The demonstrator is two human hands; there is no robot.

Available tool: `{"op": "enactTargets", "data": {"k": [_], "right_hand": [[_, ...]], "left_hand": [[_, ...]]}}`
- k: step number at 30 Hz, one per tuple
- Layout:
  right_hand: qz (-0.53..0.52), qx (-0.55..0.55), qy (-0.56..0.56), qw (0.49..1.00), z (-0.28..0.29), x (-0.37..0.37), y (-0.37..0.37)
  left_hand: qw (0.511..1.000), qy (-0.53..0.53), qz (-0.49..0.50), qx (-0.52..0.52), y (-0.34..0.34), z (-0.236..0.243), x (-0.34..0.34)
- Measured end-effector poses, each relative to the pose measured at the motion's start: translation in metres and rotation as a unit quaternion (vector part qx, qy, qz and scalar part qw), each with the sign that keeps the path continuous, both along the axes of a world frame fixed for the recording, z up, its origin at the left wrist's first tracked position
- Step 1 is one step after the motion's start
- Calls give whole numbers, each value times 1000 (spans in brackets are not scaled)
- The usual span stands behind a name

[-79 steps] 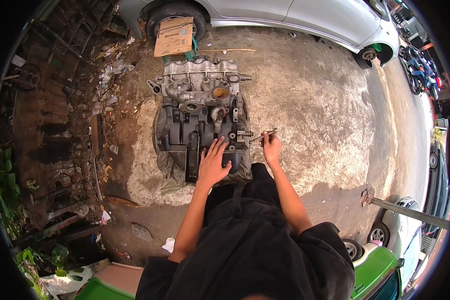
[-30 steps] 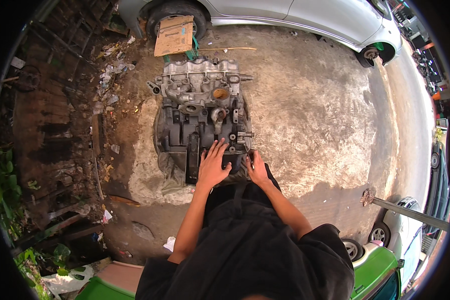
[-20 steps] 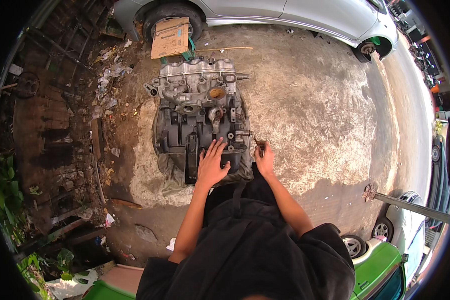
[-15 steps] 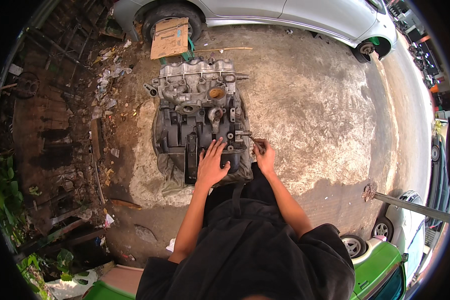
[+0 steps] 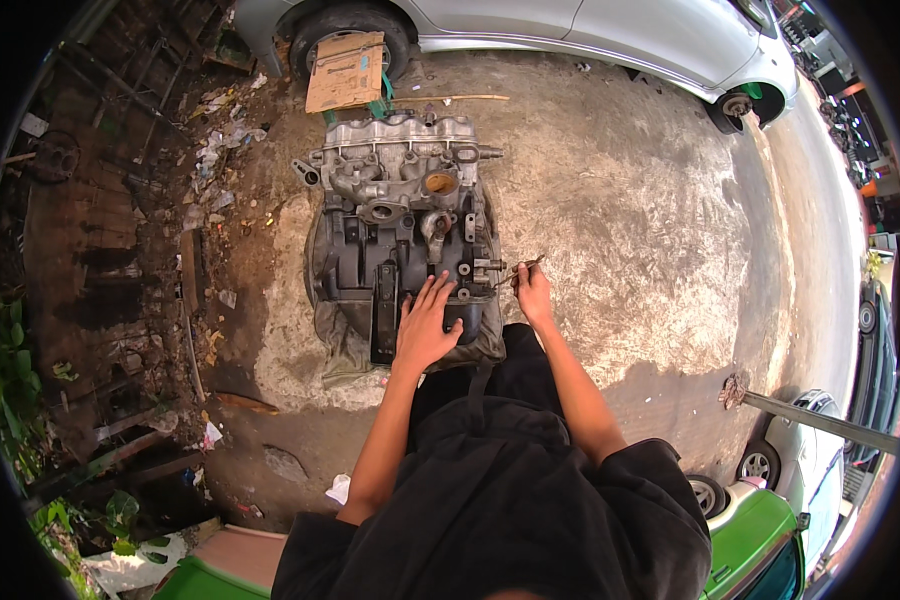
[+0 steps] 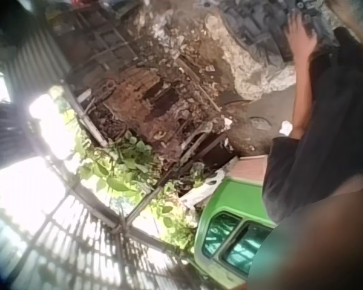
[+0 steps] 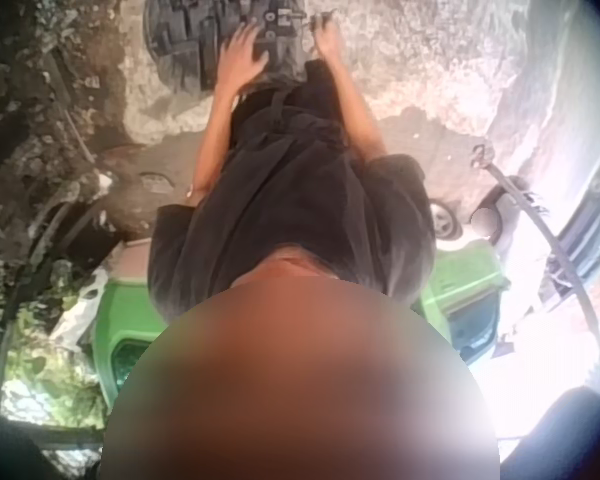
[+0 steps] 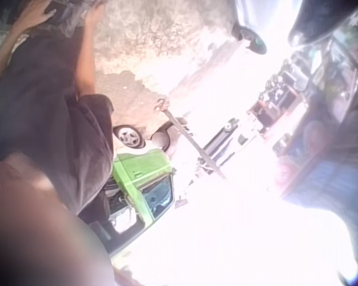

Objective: The person uses a wrench to tighten bolts on a car engine block resting on a cloth on the ground. They repeatedly turn the wrench on several bolts, then place the wrench on a nearby cardboard box and continue tightening by hand.

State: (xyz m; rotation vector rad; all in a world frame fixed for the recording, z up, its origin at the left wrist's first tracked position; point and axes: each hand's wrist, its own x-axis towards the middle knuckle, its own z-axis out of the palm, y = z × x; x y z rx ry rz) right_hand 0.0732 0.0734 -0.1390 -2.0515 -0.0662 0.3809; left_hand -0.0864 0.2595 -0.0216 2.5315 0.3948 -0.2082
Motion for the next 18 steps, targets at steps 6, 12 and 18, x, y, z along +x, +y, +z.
{"op": "enactTargets", "data": {"k": [6, 12, 18], "right_hand": [[74, -49, 1, 996, 5, 16, 24], [140, -88, 3, 986, 12, 33, 40], [174, -107, 73, 976, 20, 45, 46]], "left_hand": [[1000, 7, 3, -1, 0, 1, 0], [1000, 8, 7, 0, 0, 0, 0], [1000, 0, 9, -7, 0, 0, 0]]}}
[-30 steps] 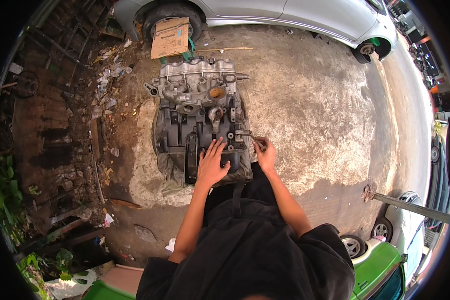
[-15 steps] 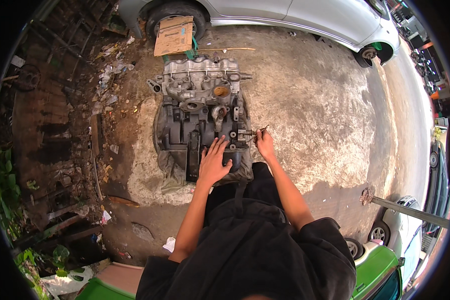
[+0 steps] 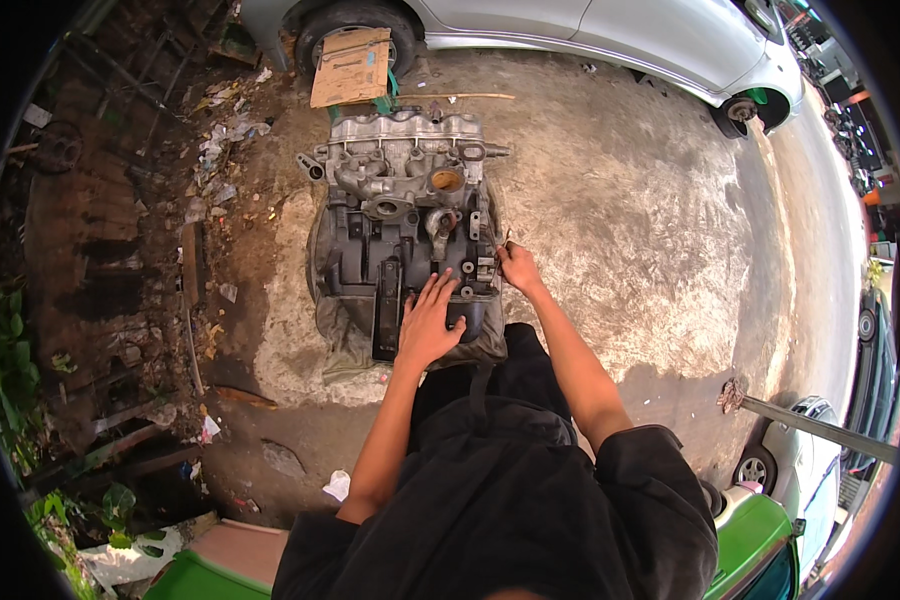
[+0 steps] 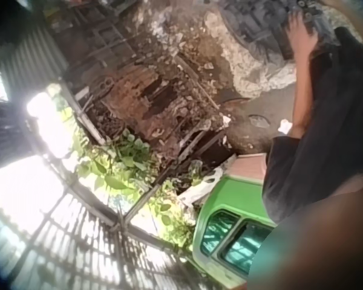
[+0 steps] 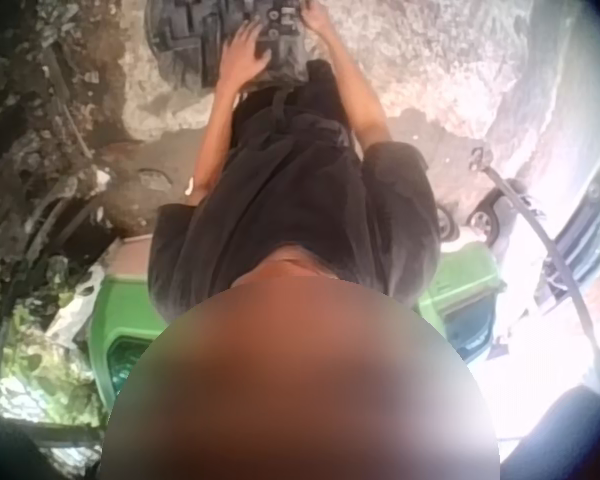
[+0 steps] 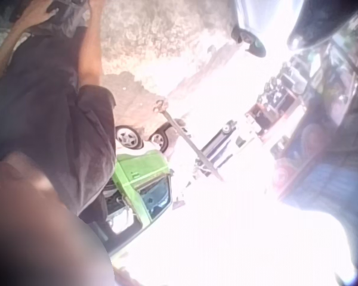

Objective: The person uses a wrench to tighten bolts on a car engine block resting on a cloth on the ground. They repeatedly turn the wrench on several bolts, then place the wrench on a nearby cardboard box and continue tightening by hand.

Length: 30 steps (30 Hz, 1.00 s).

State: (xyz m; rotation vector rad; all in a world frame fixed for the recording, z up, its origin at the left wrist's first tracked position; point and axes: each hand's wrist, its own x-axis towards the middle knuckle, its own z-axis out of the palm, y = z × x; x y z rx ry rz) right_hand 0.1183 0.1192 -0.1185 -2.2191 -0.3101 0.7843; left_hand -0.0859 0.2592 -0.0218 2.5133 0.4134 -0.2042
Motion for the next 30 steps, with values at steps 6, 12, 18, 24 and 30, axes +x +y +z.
{"op": "enactTargets", "data": {"k": [6, 12, 18, 24, 30], "right_hand": [[7, -22, 4, 1000, -18, 6, 8], [11, -36, -94, 995, -24, 1, 12], [-15, 21, -133, 991, 14, -40, 0], [47, 96, -152, 983, 8, -105, -35], [-50, 122, -177, 975, -23, -124, -47]], "left_hand": [[1000, -2, -2, 0, 0, 1, 0], [1000, 2, 0, -5, 0, 3, 0], [1000, 15, 0, -5, 1, 3, 1], [1000, 15, 2, -5, 0, 4, 2], [1000, 5, 3, -8, 0, 3, 0]]}}
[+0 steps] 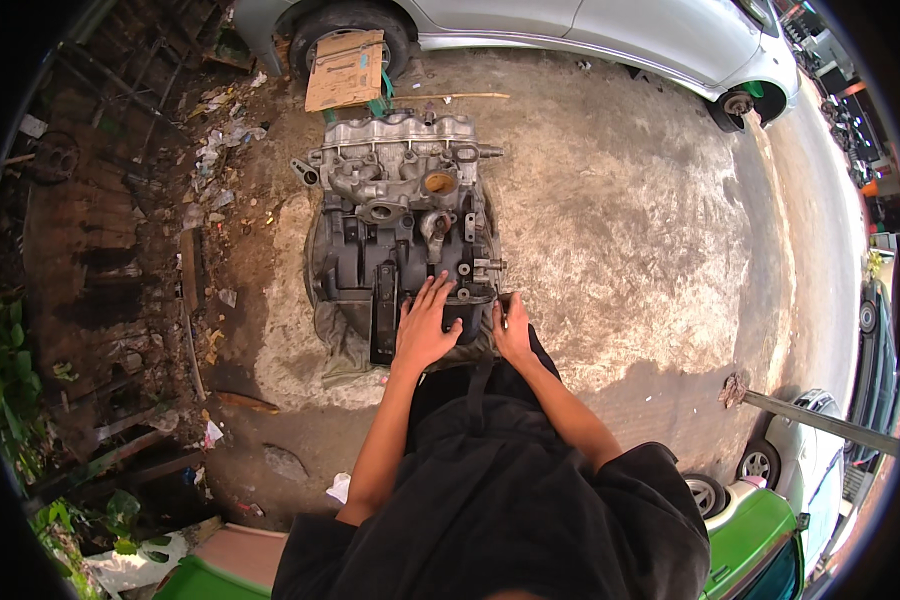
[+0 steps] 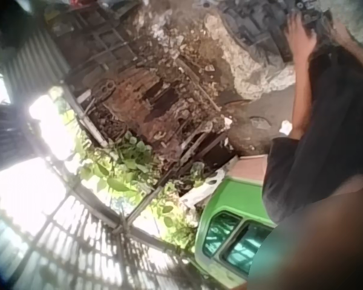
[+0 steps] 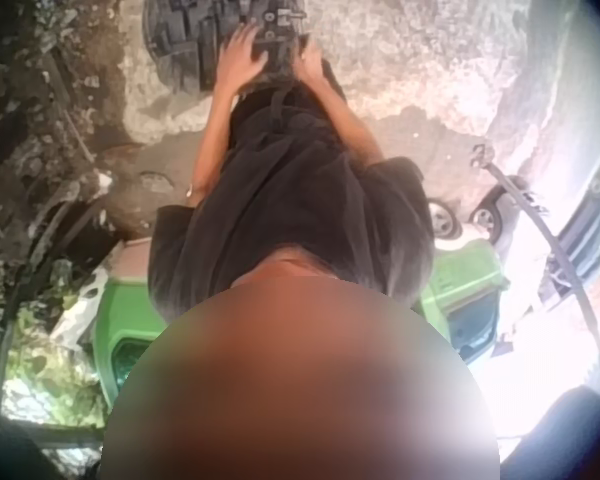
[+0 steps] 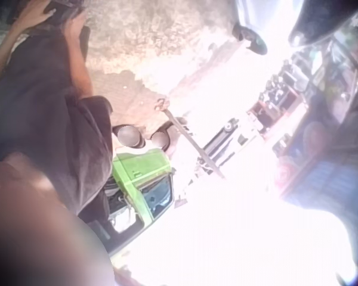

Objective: The person uses a wrench to tighten bolts on a car engine block resting on a cloth on the ground. They repeatedly turn the wrench on several bolts, then place the wrench on a nearby cardboard box and continue tightening by hand.

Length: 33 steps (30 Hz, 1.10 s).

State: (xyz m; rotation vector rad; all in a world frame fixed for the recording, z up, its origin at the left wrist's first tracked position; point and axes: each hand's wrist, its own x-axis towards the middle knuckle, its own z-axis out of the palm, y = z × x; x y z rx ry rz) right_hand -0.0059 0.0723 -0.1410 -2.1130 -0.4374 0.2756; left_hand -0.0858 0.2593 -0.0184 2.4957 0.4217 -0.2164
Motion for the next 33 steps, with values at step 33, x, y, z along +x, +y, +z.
{"op": "enactTargets", "data": {"k": [33], "right_hand": [[-67, -8, 165, 984, 6, 94, 9]], "left_hand": [[1000, 0, -1, -1, 1, -1, 1]]}}
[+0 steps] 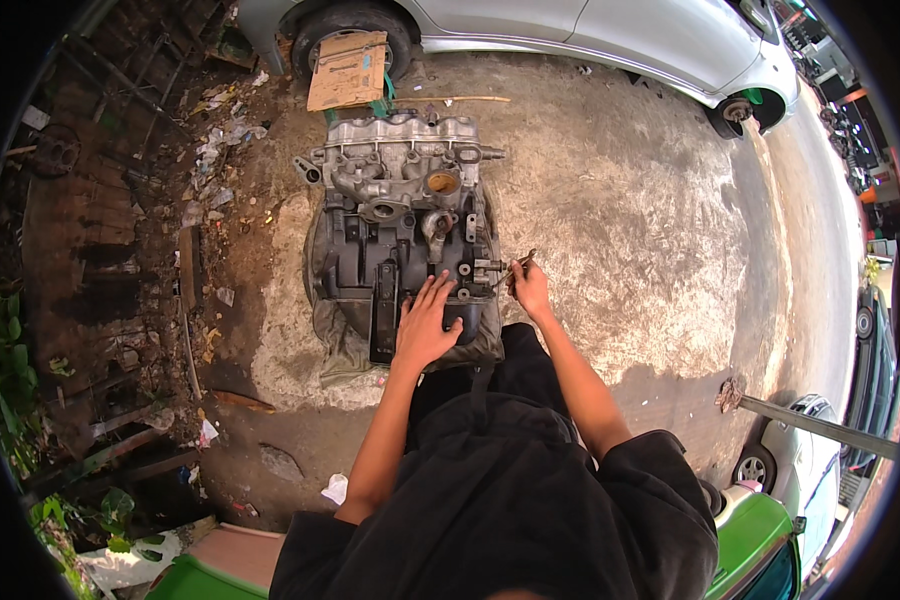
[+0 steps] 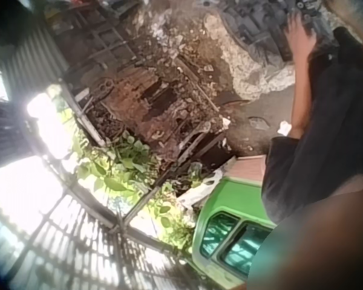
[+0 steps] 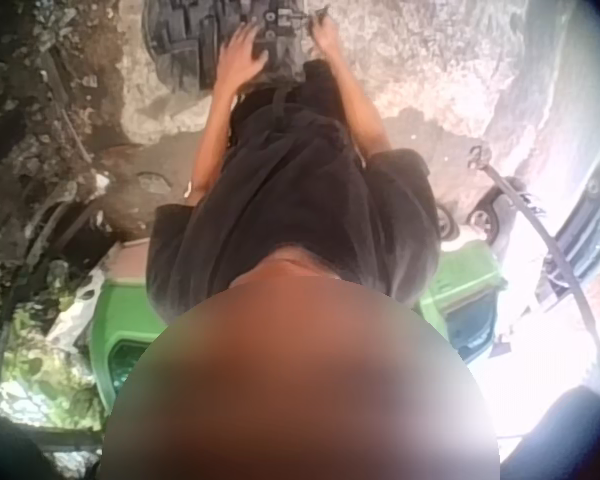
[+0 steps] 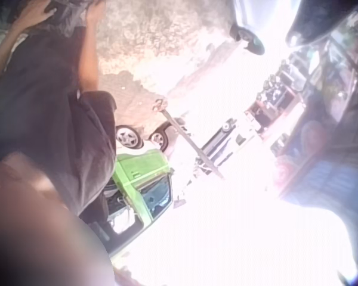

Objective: The person uses a wrench to tighten bolts on a car engine block resting on a cloth on the ground. They repeatedly turn the wrench on several bolts, then place the wrench on a nearby cardboard box and continue tightening by hand.

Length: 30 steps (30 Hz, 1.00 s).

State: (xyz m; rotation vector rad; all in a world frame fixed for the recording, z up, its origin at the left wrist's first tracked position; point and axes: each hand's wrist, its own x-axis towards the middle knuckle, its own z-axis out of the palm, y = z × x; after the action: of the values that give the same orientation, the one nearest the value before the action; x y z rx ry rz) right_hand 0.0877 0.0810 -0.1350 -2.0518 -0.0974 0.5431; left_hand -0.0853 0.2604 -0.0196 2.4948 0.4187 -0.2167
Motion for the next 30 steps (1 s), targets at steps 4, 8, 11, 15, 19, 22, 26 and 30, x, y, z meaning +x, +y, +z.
{"op": "enactTargets", "data": {"k": [4, 8, 11, 15, 19, 22, 26, 30], "right_hand": [[46, -25, 28, 998, 3, 16, 16], [93, -24, 41, 994, 7, 24, 29], [131, -69, -9, 989, 8, 30, 32], [150, -74, 35, 985, 4, 39, 40], [155, -75, 59, 983, 5, 43, 45], [152, -68, 62, 984, 11, 41, 45], [122, -51, 63, 989, 22, 31, 45], [105, -48, -24, 993, 32, 13, 42]], "left_hand": [[1000, -6, 4, -5, 0, 0, -1], [1000, -6, 13, -4, -1, 1, -1], [1000, -7, 15, -8, 0, 0, -1], [1000, -8, 13, -6, 0, -1, -1], [1000, -9, 10, -5, 0, -1, 0], [1000, -8, 11, -7, -1, 0, 0], [1000, -8, 12, -6, 0, 1, 0], [1000, 2, 9, -5, 0, 1, 1]]}}
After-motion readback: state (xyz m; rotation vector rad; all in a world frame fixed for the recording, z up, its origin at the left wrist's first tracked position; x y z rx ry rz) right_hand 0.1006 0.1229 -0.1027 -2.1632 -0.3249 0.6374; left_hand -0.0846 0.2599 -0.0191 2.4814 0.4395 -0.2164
